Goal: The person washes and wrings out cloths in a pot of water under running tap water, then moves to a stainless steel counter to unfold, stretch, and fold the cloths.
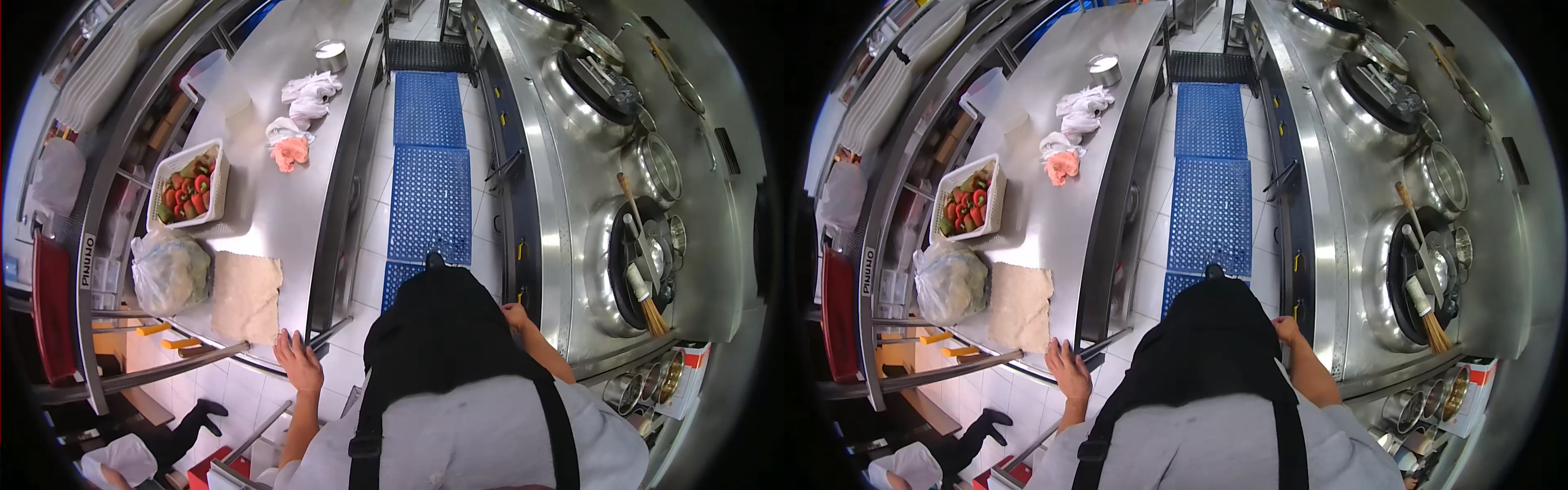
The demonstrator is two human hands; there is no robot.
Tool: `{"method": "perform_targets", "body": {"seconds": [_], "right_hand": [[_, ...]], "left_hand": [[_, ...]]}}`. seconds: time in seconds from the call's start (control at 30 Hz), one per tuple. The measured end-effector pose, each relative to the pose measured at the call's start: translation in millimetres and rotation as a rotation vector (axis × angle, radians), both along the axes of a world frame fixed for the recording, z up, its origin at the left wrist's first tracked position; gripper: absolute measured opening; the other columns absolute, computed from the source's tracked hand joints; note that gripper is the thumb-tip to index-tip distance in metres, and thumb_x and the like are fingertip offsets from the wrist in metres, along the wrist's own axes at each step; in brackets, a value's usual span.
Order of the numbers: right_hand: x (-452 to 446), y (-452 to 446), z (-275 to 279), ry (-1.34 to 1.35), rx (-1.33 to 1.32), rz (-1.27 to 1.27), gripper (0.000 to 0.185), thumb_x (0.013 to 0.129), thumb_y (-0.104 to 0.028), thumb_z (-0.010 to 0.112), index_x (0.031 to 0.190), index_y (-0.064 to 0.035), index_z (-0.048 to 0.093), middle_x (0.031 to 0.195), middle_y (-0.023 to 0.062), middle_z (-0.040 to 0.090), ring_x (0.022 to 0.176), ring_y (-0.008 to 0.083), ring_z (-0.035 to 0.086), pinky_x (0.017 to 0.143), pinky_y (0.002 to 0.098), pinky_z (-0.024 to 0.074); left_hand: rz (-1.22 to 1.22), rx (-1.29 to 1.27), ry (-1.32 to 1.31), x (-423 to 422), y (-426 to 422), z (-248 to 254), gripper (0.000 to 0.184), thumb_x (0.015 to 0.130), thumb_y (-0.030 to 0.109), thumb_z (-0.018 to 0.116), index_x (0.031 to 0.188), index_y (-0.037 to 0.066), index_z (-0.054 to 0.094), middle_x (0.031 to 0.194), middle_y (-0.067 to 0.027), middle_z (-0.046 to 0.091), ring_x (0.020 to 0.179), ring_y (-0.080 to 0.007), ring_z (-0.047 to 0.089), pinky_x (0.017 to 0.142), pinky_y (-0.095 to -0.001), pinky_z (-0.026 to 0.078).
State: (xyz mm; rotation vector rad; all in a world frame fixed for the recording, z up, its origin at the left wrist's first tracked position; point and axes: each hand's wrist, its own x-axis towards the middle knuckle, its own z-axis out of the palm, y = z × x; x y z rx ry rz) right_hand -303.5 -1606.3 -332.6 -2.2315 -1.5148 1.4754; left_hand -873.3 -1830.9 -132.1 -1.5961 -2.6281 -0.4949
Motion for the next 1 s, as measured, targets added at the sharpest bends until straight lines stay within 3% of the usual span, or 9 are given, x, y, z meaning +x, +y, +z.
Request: {"method": "perform_targets", "body": {"seconds": [0.1, 0.33, 0.37, 0.5, 0.57, 0.73, 0.8, 0.87, 1.0], "right_hand": [[3.3, -6.1, 23.9, 0.063, -0.170, -0.144, 0.017, 0.096, -0.018, 0.063, 0.095, -0.0060, 0.074, 0.072, 0.0019, 0.064, 0.059, 0.0123, 0.060, 0.052, 0.0308, 0.0481], [45.7, -66.4, 7.3, 0.029, -0.351, -0.205, 0.013, 0.089, -0.017, 0.063, 0.090, -0.0085, 0.072, 0.076, 0.0057, 0.067, 0.061, 0.0192, 0.064, 0.051, 0.0374, 0.0522], [47.6, -73.2, 6.4, 0.001, -0.327, -0.126, 0.013, 0.089, -0.018, 0.063, 0.089, -0.0083, 0.072, 0.076, 0.0058, 0.066, 0.061, 0.0194, 0.064, 0.051, 0.0375, 0.0519], [98.0, -110.1, -61.2, -0.158, 0.128, 0.804, 0.015, 0.088, -0.020, 0.064, 0.086, -0.0074, 0.072, 0.075, 0.0064, 0.065, 0.062, 0.0202, 0.064, 0.049, 0.0379, 0.0508], [53.2, -107.4, -11.4, -0.047, -0.107, 0.307, 0.017, 0.088, -0.021, 0.065, 0.083, -0.0058, 0.071, 0.072, 0.0066, 0.064, 0.060, 0.0209, 0.064, 0.048, 0.0385, 0.0513], [9.6, -131.0, -4.5, 0.151, -0.237, -0.313, 0.028, 0.088, -0.024, 0.063, 0.073, -0.0013, 0.070, 0.061, 0.0082, 0.064, 0.048, 0.0212, 0.062, 0.044, 0.0404, 0.0514], [9.5, -129.1, -18.9, 0.100, -0.297, -0.198, 0.028, 0.087, -0.024, 0.061, 0.074, -0.0021, 0.071, 0.066, 0.0102, 0.067, 0.049, 0.0207, 0.063, 0.046, 0.0387, 0.0518], [15.4, -132.2, -53.7, 0.117, -0.289, -0.140, 0.021, 0.094, -0.023, 0.064, 0.086, -0.0049, 0.070, 0.069, 0.0044, 0.066, 0.058, 0.0159, 0.064, 0.050, 0.0306, 0.0518], [-32.1, -125.8, -8.6, 0.269, -0.175, -0.340, 0.019, 0.097, -0.021, 0.063, 0.099, -0.0042, 0.070, 0.077, 0.0054, 0.069, 0.063, 0.0144, 0.066, 0.055, 0.0287, 0.0525]], "left_hand": [[0.003, 0.016, -0.020, 0.4, 6.8, 3.7, 0.050, 0.087, 0.005, 0.063, 0.135, 0.003, 0.050, 0.149, -0.0235, 0.039, 0.138, -0.0456, 0.035, 0.117, -0.0597, 0.025], [0.009, 0.004, -0.015, -0.4, 9.0, 0.0, 0.049, 0.087, 0.005, 0.062, 0.135, 0.002, 0.050, 0.150, -0.0234, 0.038, 0.139, -0.0468, 0.033, 0.116, -0.0604, 0.024], [-0.010, 0.001, -0.011, -2.0, 8.5, -2.2, 0.050, 0.087, 0.005, 0.062, 0.135, 0.002, 0.050, 0.150, -0.0238, 0.037, 0.139, -0.0472, 0.032, 0.116, -0.0605, 0.024], [0.000, 0.008, -0.024, -0.8, 10.1, -1.8, 0.050, 0.087, 0.007, 0.062, 0.135, 0.002, 0.050, 0.149, -0.0233, 0.038, 0.138, -0.0462, 0.032, 0.116, -0.0594, 0.023], [0.067, -0.053, -0.037, 5.3, 14.1, 4.1, 0.050, 0.087, 0.008, 0.062, 0.135, 0.003, 0.051, 0.149, -0.0244, 0.038, 0.138, -0.0455, 0.033, 0.116, -0.0569, 0.022], [-0.078, -0.121, -0.090, 0.0, 38.0, 25.9, 0.061, 0.085, 0.010, 0.064, 0.143, 0.006, 0.046, 0.152, -0.0242, 0.035, 0.140, -0.0436, 0.032, 0.115, -0.0546, 0.022], [-0.242, -0.085, -0.046, -11.7, 46.6, 24.3, 0.067, 0.084, 0.010, 0.065, 0.147, 0.007, 0.042, 0.154, -0.0238, 0.034, 0.140, -0.0430, 0.031, 0.115, -0.0568, 0.022], [-0.287, -0.120, 0.008, -21.7, 48.6, 8.7, 0.071, 0.085, 0.010, 0.063, 0.151, 0.008, 0.038, 0.156, -0.0252, 0.031, 0.143, -0.0430, 0.029, 0.116, -0.0588, 0.020], [-0.281, -0.118, 0.075, -22.8, 55.4, -1.3, 0.068, 0.088, 0.012, 0.062, 0.151, 0.006, 0.037, 0.156, -0.0260, 0.030, 0.144, -0.0441, 0.028, 0.117, -0.0595, 0.020]]}}
